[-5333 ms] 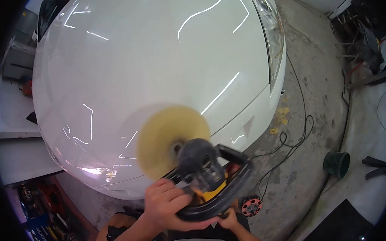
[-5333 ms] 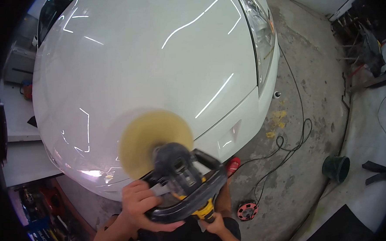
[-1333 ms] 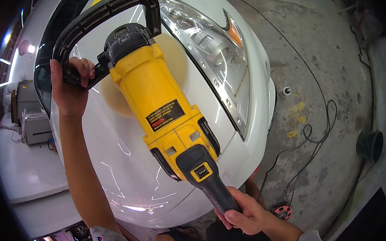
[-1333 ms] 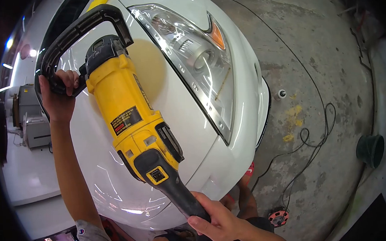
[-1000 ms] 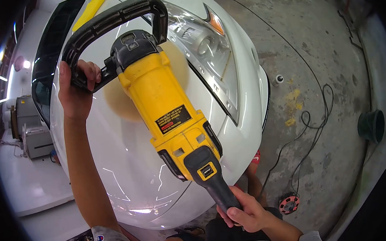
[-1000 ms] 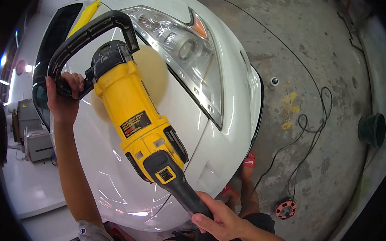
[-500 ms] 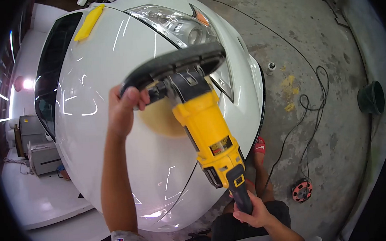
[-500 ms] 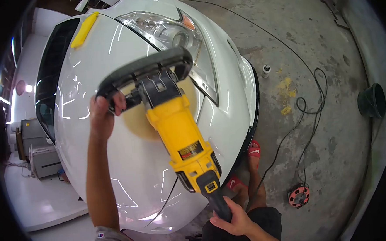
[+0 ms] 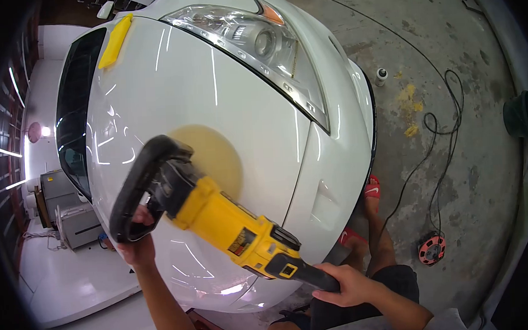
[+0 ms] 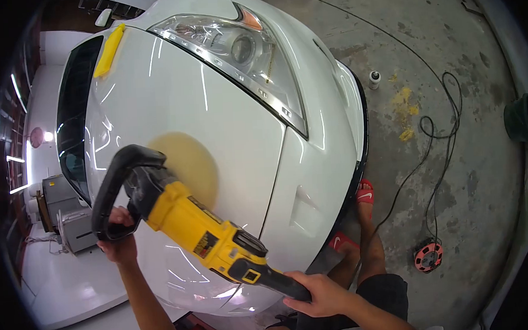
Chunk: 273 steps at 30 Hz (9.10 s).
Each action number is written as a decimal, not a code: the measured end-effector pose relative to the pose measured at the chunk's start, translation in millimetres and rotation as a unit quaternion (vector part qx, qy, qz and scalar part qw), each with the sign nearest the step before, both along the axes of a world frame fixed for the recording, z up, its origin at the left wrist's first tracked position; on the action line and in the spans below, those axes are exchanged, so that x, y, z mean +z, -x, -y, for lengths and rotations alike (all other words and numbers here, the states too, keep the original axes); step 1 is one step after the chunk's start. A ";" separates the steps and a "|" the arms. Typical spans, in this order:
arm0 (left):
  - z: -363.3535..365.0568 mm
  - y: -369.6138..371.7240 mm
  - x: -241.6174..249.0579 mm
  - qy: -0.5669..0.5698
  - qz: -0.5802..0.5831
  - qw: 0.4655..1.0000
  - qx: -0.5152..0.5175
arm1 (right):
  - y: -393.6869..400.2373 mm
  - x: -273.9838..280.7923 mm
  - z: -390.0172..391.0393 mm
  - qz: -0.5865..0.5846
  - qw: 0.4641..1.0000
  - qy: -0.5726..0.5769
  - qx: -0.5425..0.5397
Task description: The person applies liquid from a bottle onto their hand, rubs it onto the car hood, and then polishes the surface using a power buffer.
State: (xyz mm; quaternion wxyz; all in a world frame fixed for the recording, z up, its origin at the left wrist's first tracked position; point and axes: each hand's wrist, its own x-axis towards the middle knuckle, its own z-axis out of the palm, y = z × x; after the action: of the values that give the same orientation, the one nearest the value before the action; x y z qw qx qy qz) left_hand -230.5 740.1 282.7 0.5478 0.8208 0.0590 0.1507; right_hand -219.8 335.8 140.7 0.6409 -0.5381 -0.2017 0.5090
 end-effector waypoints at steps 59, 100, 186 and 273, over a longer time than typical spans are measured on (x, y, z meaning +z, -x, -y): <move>-179.4 -273.7 66.9 0.038 -0.009 0.987 0.157 | -307.0 78.8 -165.0 -0.064 0.992 -0.107 0.013; 57.0 -180.0 -0.4 -0.073 -0.085 0.991 0.066 | -90.3 -5.9 38.0 -0.161 0.970 -0.098 -0.156; 111.9 -153.4 -20.3 -0.035 -0.181 0.983 0.026 | 9.2 -32.1 70.8 -0.183 0.956 -0.085 -0.212; 101.8 22.8 -38.2 -0.050 -0.067 0.988 0.133 | 56.8 -30.5 67.8 -0.006 0.988 0.152 -0.041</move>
State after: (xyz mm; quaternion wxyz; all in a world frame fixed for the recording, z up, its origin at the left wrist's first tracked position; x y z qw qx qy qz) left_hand -253.3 638.3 244.5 0.4756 0.8403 0.1965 0.1702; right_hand -276.6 268.0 110.2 0.5736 -0.6337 -0.0959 0.5100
